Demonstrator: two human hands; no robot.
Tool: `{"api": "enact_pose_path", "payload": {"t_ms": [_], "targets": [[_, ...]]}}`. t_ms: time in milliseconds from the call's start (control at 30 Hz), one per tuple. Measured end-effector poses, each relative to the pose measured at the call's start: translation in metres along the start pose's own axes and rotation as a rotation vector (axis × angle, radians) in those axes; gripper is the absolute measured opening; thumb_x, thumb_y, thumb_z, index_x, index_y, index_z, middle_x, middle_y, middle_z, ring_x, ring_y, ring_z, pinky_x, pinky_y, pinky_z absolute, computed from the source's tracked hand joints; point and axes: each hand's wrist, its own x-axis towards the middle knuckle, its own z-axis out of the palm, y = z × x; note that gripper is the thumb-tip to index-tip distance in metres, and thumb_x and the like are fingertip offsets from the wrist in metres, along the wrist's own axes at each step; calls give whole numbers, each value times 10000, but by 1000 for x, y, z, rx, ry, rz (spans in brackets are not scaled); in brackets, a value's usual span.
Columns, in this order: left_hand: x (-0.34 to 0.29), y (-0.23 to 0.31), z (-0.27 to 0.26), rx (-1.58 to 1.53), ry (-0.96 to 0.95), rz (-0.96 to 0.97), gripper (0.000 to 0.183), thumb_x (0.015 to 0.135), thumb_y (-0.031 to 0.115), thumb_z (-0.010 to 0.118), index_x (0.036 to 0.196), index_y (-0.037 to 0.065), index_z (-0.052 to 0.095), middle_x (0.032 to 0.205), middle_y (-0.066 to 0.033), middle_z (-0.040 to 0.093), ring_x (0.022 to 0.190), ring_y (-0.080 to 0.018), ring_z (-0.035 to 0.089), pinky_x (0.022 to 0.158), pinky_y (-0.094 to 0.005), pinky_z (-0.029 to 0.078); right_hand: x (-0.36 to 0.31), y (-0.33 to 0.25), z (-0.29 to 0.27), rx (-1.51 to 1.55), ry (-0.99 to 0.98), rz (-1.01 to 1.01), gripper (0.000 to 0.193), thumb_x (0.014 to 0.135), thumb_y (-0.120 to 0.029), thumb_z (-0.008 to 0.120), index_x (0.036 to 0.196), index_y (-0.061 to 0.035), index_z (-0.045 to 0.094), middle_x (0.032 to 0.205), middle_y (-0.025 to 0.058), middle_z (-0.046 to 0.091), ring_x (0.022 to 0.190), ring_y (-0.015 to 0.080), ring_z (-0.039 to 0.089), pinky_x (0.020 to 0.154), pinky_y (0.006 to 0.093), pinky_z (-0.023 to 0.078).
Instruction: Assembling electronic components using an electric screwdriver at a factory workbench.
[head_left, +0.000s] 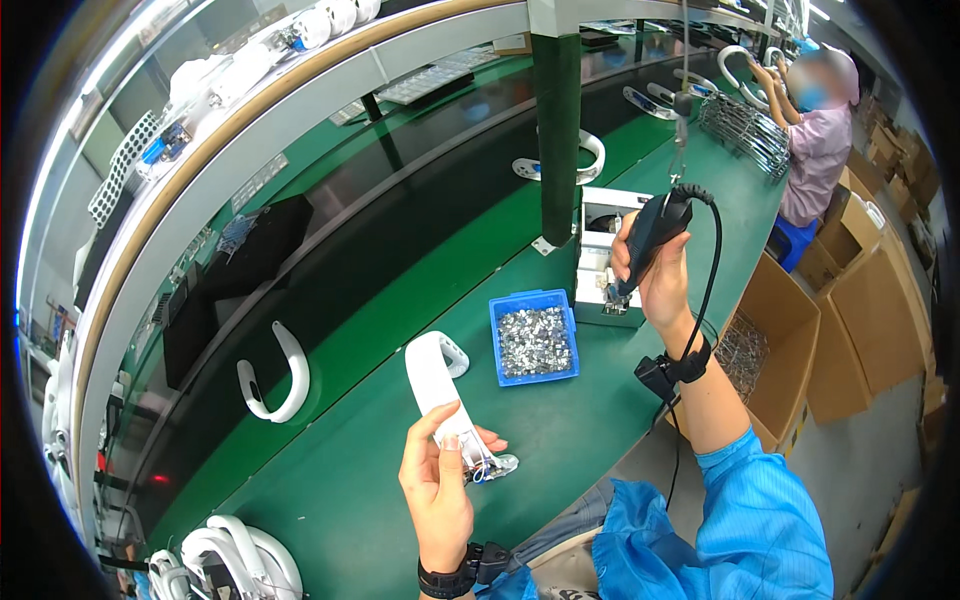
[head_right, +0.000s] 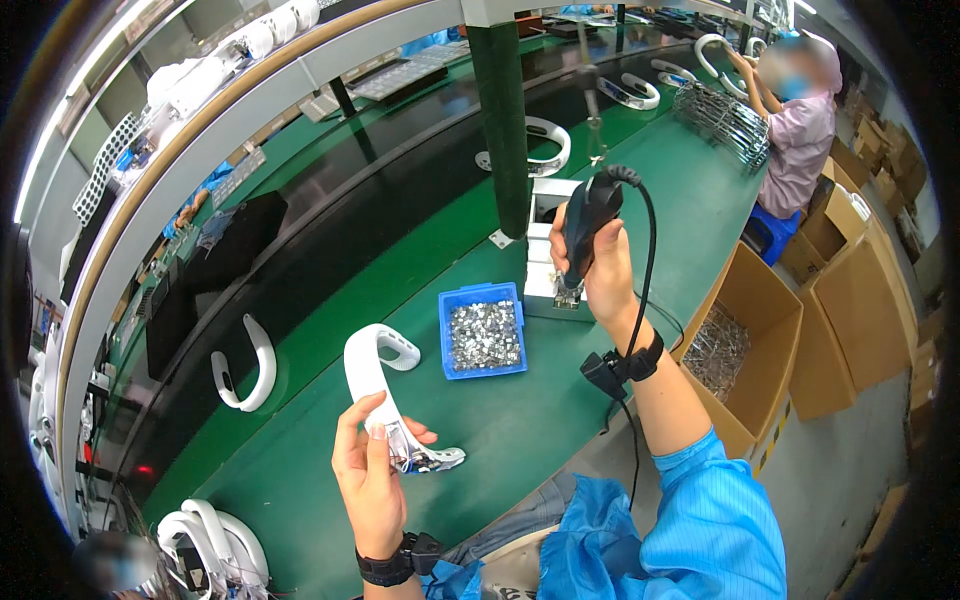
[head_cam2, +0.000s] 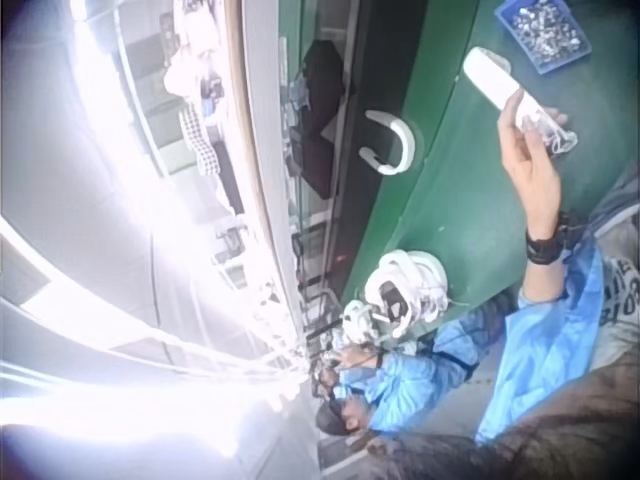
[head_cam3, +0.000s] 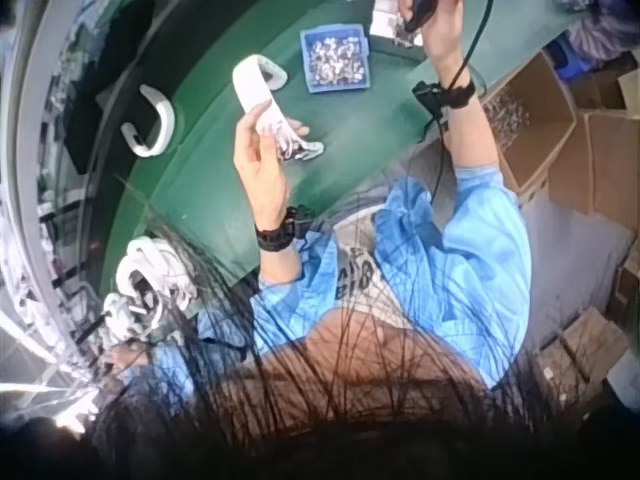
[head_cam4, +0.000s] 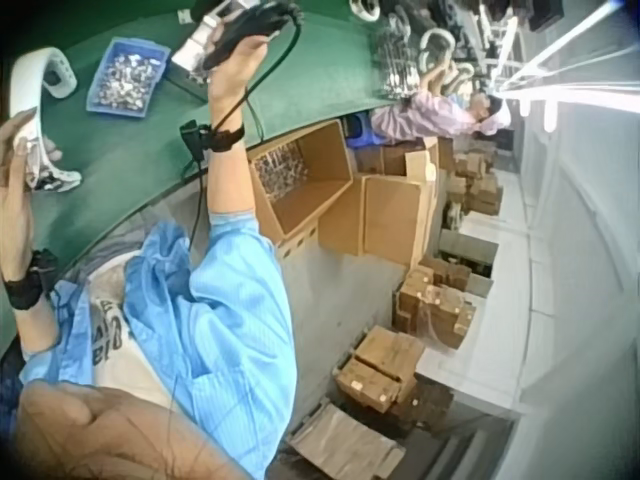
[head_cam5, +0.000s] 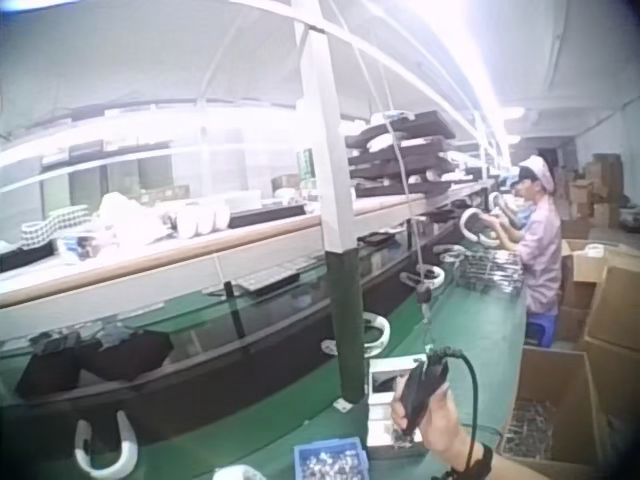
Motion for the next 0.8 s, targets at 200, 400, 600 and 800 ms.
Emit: {"api": "enact_pose_path", "payload": {"t_ms": [200, 400, 600, 800], "targets": [[0, -1, -4, -22, -27, 6, 313, 1123, 122, 465, 1402, -1, 534, 990, -189, 737, 892, -270, 758, 824, -384, 620, -1, -1, 3, 17, 39, 55, 862, 993, -843, 285, 1004, -23, 548, 756, 26, 536, 633, 107, 508, 612, 259, 423], [-1, -1, -1, -25, -47, 8, 319, 1129, 120, 461, 1414, 0, 541, 992, -149, 720, 902, -233, 745, 839, -381, 620, -21, -39, 32, 251, 59, 113, 870, 978, -873, 243, 1073, -54, 523, 713, 11, 482, 574, 116, 444, 572, 274, 385], [1, -7, -2, -17, -34, 41, 318, 1128, 108, 449, 1410, 8, 560, 1001, -147, 726, 894, -225, 743, 845, -371, 618, -34, -96, 118, 564, -196, 38, 951, 912, -937, 254, 1078, -40, 522, 686, 29, 501, 546, 134, 480, 514, 298, 414], [-1, -8, 0, -65, -49, 62, 311, 1145, 133, 448, 1397, -3, 568, 1046, -118, 727, 941, -180, 739, 845, -314, 592, -37, -119, 177, 528, -500, 155, 1058, 749, -1037, 382, 1025, -27, 538, 680, 81, 555, 547, 181, 532, 484, 331, 456]]}}
